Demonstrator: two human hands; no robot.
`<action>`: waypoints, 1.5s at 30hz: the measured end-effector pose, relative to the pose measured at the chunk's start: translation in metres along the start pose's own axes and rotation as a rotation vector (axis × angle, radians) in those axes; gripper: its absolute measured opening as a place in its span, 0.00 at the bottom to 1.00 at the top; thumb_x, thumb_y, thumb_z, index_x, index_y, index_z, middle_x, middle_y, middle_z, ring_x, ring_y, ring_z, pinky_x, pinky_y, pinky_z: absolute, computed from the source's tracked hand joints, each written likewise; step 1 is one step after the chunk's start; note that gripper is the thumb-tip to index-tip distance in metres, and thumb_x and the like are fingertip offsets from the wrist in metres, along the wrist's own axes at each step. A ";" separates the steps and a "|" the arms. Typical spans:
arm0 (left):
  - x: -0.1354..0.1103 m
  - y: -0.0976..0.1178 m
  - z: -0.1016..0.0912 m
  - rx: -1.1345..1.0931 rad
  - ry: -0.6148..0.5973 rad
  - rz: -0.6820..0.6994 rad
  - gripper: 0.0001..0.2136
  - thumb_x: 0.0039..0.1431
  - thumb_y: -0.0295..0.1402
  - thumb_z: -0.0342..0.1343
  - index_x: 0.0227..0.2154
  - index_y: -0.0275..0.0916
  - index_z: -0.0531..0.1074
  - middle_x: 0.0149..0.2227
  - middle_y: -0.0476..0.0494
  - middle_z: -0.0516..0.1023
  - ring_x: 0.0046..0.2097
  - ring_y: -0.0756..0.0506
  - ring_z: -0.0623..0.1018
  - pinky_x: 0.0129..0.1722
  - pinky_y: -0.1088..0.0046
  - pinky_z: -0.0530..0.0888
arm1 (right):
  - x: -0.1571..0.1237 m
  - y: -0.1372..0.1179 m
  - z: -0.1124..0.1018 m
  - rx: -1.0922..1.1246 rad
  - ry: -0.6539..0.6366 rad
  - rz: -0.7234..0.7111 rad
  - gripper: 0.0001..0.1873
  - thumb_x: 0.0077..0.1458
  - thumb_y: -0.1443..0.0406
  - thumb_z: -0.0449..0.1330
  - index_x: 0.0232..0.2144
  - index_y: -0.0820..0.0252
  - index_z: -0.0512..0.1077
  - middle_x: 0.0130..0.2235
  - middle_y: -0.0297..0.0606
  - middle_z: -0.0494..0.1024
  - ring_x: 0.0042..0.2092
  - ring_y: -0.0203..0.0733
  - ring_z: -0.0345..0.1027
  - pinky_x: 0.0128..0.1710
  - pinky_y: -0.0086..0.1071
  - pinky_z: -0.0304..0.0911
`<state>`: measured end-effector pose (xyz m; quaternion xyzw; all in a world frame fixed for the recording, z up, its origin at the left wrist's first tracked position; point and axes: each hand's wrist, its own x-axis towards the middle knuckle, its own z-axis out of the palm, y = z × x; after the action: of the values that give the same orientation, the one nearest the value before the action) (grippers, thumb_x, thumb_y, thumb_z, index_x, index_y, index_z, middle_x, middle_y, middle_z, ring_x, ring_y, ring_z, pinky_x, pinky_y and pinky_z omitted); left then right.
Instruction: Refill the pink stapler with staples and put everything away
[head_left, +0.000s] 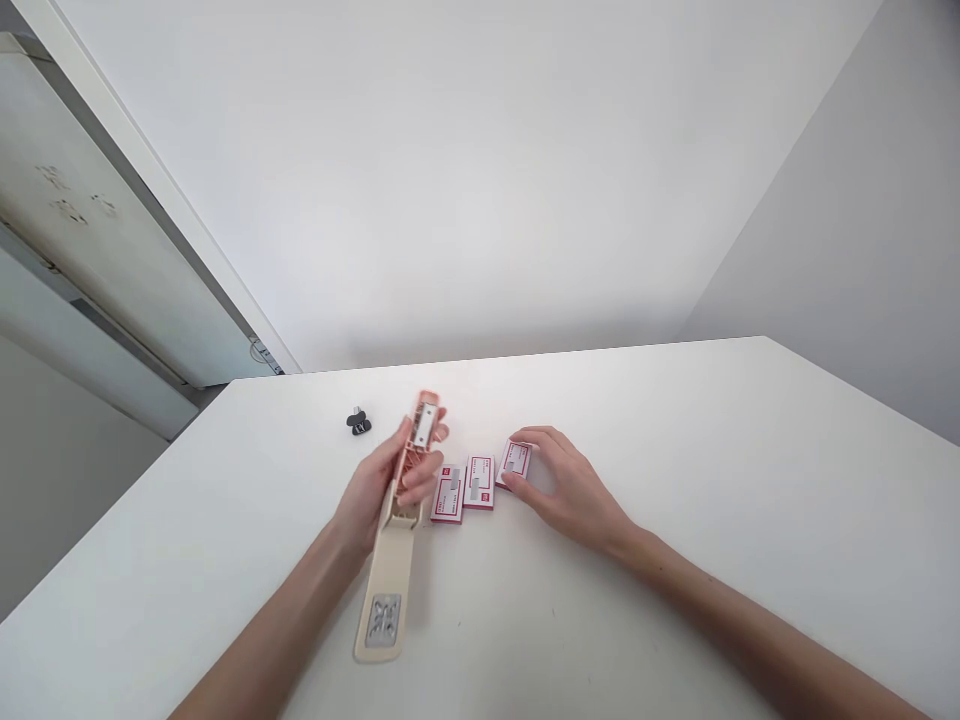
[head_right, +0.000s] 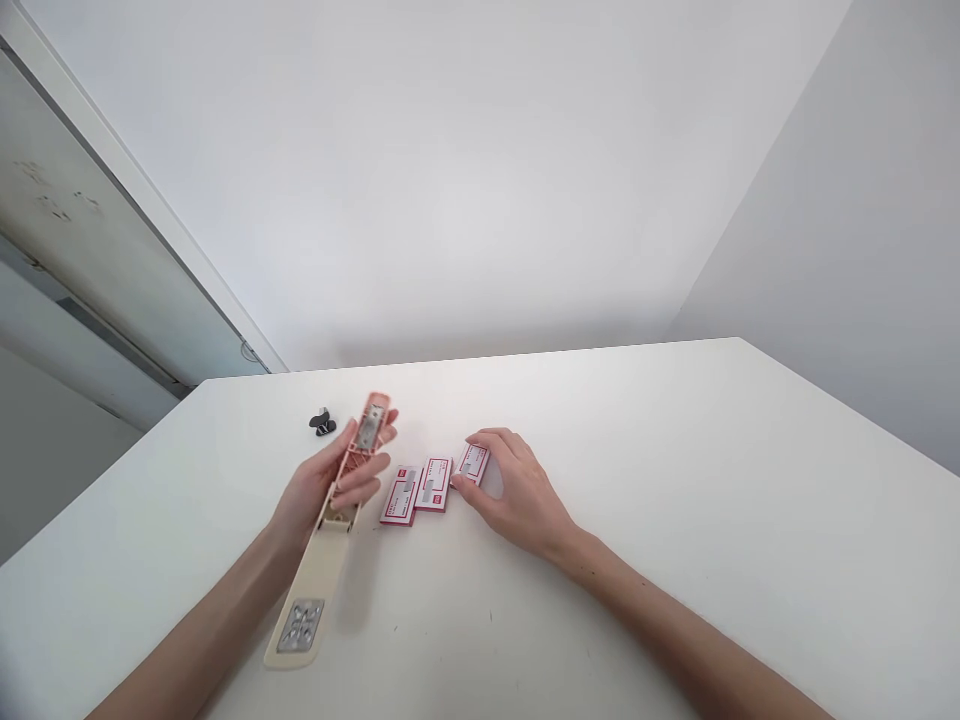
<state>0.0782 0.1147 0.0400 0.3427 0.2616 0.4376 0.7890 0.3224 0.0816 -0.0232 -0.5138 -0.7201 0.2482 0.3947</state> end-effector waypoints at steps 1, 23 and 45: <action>-0.001 -0.004 0.001 0.030 -0.053 -0.065 0.10 0.68 0.39 0.58 0.45 0.38 0.71 0.35 0.50 0.69 0.19 0.59 0.53 0.11 0.85 0.55 | 0.000 -0.002 -0.002 0.071 0.001 -0.002 0.19 0.66 0.54 0.60 0.56 0.51 0.69 0.58 0.44 0.74 0.58 0.51 0.70 0.60 0.50 0.68; -0.014 -0.042 0.019 0.556 -0.364 -0.319 0.18 0.70 0.49 0.54 0.48 0.39 0.74 0.48 0.38 0.78 0.40 0.44 0.80 0.54 0.59 0.73 | 0.010 0.003 -0.024 0.797 -0.127 0.174 0.21 0.61 0.46 0.64 0.34 0.55 0.70 0.28 0.31 0.68 0.29 0.37 0.58 0.32 0.34 0.61; -0.012 -0.064 0.002 1.438 -0.267 0.246 0.21 0.70 0.42 0.54 0.64 0.47 0.64 0.51 0.40 0.77 0.47 0.41 0.77 0.44 0.64 0.72 | 0.010 0.003 -0.024 0.827 0.019 0.138 0.25 0.54 0.43 0.69 0.42 0.54 0.77 0.32 0.34 0.74 0.25 0.34 0.58 0.26 0.33 0.59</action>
<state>0.1066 0.0788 -0.0070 0.8520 0.3450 0.1982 0.3403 0.3429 0.0908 -0.0089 -0.3614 -0.5199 0.5378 0.5567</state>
